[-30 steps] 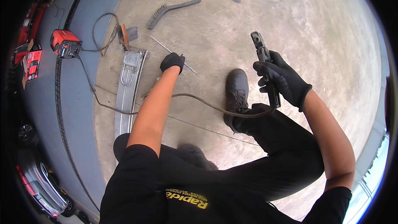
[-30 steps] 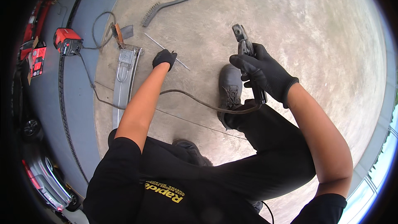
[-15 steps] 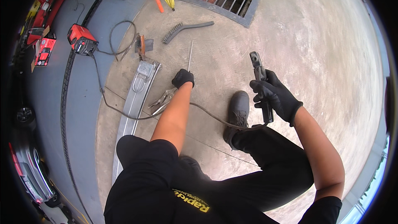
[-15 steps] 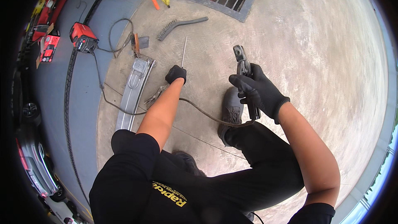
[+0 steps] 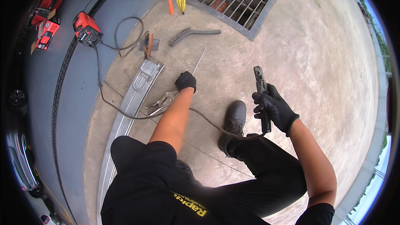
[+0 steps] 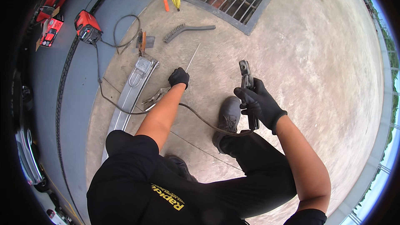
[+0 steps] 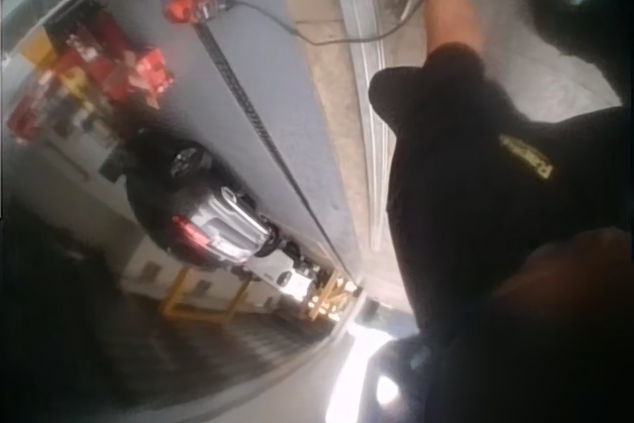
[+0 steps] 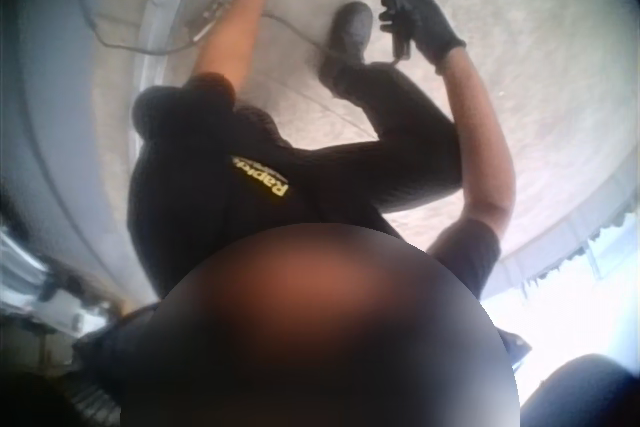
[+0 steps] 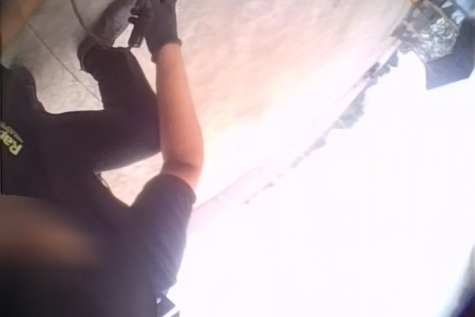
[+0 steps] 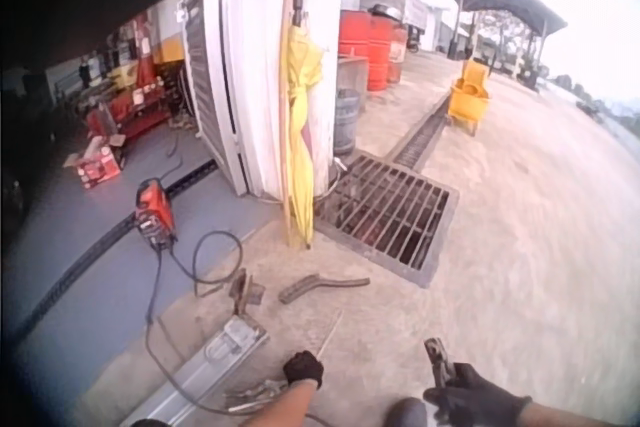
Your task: The person adjusts their glasses, walks to a welding station, and begins welding a metal bar. They use a welding torch to apply welds to the metal bar, creating sparks and visible weld beads.
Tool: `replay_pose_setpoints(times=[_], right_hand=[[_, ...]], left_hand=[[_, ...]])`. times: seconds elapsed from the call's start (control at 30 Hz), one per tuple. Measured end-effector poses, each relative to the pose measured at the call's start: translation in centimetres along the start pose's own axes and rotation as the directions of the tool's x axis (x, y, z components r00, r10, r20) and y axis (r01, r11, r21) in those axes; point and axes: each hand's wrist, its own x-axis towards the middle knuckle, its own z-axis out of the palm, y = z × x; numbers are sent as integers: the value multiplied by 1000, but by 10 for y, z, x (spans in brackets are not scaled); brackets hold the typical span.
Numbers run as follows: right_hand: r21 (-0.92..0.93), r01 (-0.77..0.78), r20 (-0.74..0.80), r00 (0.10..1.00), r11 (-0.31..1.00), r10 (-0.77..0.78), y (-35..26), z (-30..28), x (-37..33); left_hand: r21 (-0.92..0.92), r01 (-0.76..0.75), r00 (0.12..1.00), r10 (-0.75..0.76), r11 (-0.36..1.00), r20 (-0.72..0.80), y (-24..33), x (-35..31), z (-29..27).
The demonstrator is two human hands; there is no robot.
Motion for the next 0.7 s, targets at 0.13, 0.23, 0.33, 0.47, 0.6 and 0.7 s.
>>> replay_pose_setpoints(times=[0.13, 0.23, 0.33, 0.47, 0.6, 0.7], right_hand=[[-82, 143, 25, 990, 986, -141, 3, 1, -1], [-108, 175, -7, 984, 979, -176, -5, 6, -4], [-225, 306, 74, 952, 925, -297, -26, 20, 2], [-152, 498, 253, 855, 854, -453, -56, 49, -10], [100, 464, 415, 785, 880, -461, -81, 75, -34], [257, 393, 491, 734, 883, -469, -90, 93, -48]], left_hand=[[-566, -26, 984, 122, 824, 133, 10, -7, -31], [-967, 108, 900, 390, 230, 194, 5, -19, -88], [-902, 247, 777, 629, -355, -34, -23, -45, -163], [-806, 159, 805, 548, -570, -228, -65, -87, -251], [-764, 13, 829, 435, -645, -353, -83, -121, -292], [-762, -61, 848, 369, -645, -381, -91, -144, -303]])
